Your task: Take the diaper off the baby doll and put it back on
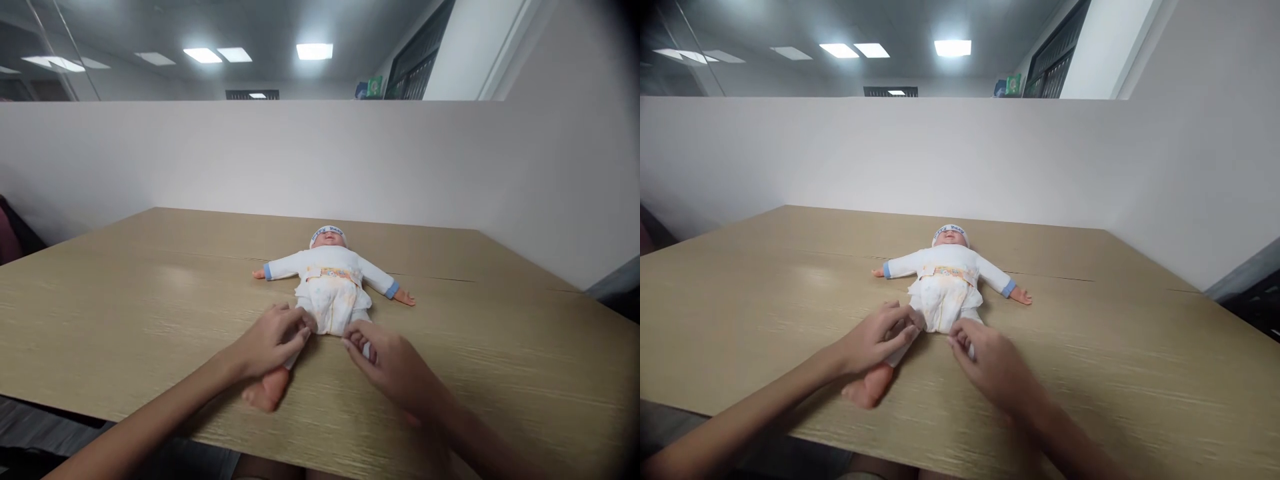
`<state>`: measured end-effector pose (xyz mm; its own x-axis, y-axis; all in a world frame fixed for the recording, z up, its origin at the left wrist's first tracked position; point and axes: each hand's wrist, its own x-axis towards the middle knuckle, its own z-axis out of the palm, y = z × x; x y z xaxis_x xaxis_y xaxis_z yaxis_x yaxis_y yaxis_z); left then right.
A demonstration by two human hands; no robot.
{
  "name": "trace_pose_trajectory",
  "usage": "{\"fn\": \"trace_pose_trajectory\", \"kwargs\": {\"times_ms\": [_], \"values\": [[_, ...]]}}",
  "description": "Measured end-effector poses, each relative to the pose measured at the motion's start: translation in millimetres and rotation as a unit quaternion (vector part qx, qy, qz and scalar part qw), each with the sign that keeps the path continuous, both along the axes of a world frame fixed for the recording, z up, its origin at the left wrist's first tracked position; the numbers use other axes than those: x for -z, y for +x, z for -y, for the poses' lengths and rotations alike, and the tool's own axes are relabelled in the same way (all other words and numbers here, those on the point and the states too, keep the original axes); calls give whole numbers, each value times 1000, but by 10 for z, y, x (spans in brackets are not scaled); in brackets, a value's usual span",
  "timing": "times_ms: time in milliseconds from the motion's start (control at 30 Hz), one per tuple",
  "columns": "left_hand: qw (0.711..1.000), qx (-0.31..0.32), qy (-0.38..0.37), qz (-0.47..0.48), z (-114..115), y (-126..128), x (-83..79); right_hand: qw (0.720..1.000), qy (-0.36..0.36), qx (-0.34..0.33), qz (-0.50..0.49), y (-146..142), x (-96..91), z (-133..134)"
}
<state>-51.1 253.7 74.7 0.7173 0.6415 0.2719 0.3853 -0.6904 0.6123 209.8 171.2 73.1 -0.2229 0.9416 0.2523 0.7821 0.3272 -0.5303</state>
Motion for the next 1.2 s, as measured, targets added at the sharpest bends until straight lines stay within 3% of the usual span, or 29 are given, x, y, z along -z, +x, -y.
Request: {"fn": "trace_pose_trajectory", "kwargs": {"times_ms": [133, 400, 500, 633, 733, 833, 967, 1200], "values": [[997, -71, 35, -21, -160, 204, 76, 996, 22, 65, 57, -7, 51, -200], [996, -70, 55, -23, -215, 301, 137, 982, 81, 111, 126, -212, 150, -174], [993, -99, 49, -41, -207, 318, 111, 978, 90, 120, 143, -215, 174, -142], [990, -136, -11, -45, -244, 366, 26, 973, 118, 103, 172, -204, 162, -180], [988, -146, -21, -44, -267, 379, -14, 974, 129, 52, 179, -146, 119, -296], [985, -167, -2, -39, -263, 380, 5, 980, 126, 1, 152, -68, 100, -430], [982, -184, -10, -34, -250, 382, 89, 987, 123, -4, 105, -16, 136, -498], [991, -105, 65, 51, -296, 339, 223, 992, 119, 22, 47, -56, 155, -399]]}}
